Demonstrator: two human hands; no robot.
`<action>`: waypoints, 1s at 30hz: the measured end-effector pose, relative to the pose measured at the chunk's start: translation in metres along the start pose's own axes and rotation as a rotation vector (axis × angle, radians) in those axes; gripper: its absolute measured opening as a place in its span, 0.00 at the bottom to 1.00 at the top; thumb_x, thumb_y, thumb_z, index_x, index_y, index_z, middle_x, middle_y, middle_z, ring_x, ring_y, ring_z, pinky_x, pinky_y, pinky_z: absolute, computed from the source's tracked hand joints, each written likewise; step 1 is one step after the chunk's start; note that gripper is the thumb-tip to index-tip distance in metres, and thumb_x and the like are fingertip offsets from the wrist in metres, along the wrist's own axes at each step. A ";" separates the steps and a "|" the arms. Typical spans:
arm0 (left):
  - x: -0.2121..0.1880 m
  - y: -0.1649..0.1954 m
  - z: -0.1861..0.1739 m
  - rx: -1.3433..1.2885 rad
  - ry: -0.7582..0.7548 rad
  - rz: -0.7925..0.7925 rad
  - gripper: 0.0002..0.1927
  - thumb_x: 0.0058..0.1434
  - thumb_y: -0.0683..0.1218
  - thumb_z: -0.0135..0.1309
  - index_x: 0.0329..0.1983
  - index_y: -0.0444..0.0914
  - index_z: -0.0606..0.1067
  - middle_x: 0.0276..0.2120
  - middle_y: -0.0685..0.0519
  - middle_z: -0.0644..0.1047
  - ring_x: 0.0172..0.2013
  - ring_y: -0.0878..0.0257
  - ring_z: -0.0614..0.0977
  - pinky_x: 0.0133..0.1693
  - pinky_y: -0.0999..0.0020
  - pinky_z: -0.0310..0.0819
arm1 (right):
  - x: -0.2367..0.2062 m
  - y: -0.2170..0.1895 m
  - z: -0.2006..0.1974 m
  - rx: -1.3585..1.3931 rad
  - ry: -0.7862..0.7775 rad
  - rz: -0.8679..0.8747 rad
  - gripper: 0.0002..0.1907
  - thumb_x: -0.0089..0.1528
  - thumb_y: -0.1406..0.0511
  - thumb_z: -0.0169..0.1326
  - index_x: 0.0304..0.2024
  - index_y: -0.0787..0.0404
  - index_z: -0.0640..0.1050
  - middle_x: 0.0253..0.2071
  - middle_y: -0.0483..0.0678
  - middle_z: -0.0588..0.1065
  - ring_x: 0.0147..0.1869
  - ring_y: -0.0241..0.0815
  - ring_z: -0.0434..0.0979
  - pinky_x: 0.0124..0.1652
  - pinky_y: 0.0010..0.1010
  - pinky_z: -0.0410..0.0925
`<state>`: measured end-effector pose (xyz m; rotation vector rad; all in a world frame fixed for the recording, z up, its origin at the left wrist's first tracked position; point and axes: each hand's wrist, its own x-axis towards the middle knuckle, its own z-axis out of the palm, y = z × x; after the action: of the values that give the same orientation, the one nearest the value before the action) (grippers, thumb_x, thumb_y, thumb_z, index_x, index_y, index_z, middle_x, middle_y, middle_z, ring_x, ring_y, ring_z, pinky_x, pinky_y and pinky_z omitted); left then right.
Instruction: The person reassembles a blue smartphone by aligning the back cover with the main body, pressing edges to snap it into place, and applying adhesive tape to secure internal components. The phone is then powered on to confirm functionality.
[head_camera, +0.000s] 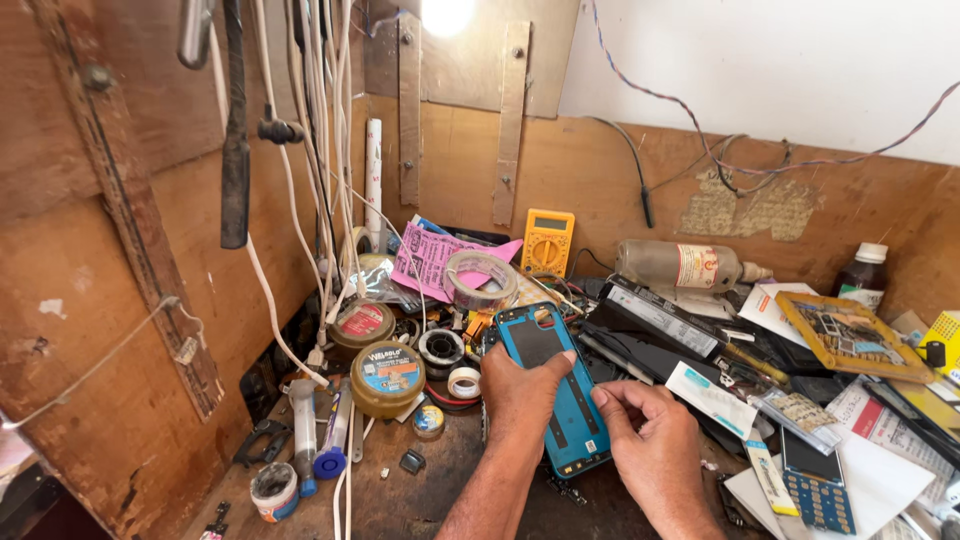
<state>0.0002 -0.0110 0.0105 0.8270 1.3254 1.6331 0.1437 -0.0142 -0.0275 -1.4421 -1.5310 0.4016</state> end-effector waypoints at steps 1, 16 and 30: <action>0.001 -0.001 0.000 -0.032 -0.012 0.019 0.12 0.49 0.40 0.66 0.37 0.33 0.80 0.32 0.49 0.84 0.30 0.63 0.85 0.33 0.66 0.80 | 0.001 0.002 0.001 0.015 0.017 -0.003 0.09 0.59 0.62 0.63 0.39 0.59 0.87 0.28 0.47 0.79 0.26 0.35 0.76 0.31 0.28 0.70; 0.027 -0.017 0.001 -0.352 -0.078 0.011 0.08 0.55 0.36 0.62 0.38 0.32 0.78 0.31 0.48 0.84 0.29 0.65 0.83 0.34 0.70 0.78 | 0.018 0.023 -0.003 0.854 -0.112 0.337 0.21 0.65 0.57 0.55 0.44 0.71 0.83 0.37 0.51 0.82 0.41 0.35 0.78 0.45 0.28 0.70; 0.029 0.010 -0.006 -0.341 -0.205 -0.233 0.09 0.54 0.40 0.66 0.37 0.36 0.80 0.26 0.53 0.81 0.22 0.67 0.78 0.24 0.71 0.73 | 0.014 -0.006 -0.021 1.266 -0.636 0.543 0.35 0.64 0.46 0.43 0.63 0.62 0.73 0.54 0.60 0.79 0.54 0.56 0.81 0.54 0.48 0.71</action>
<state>-0.0188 0.0123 0.0182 0.5912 0.9285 1.4901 0.1586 -0.0103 -0.0068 -0.6393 -0.8682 1.8862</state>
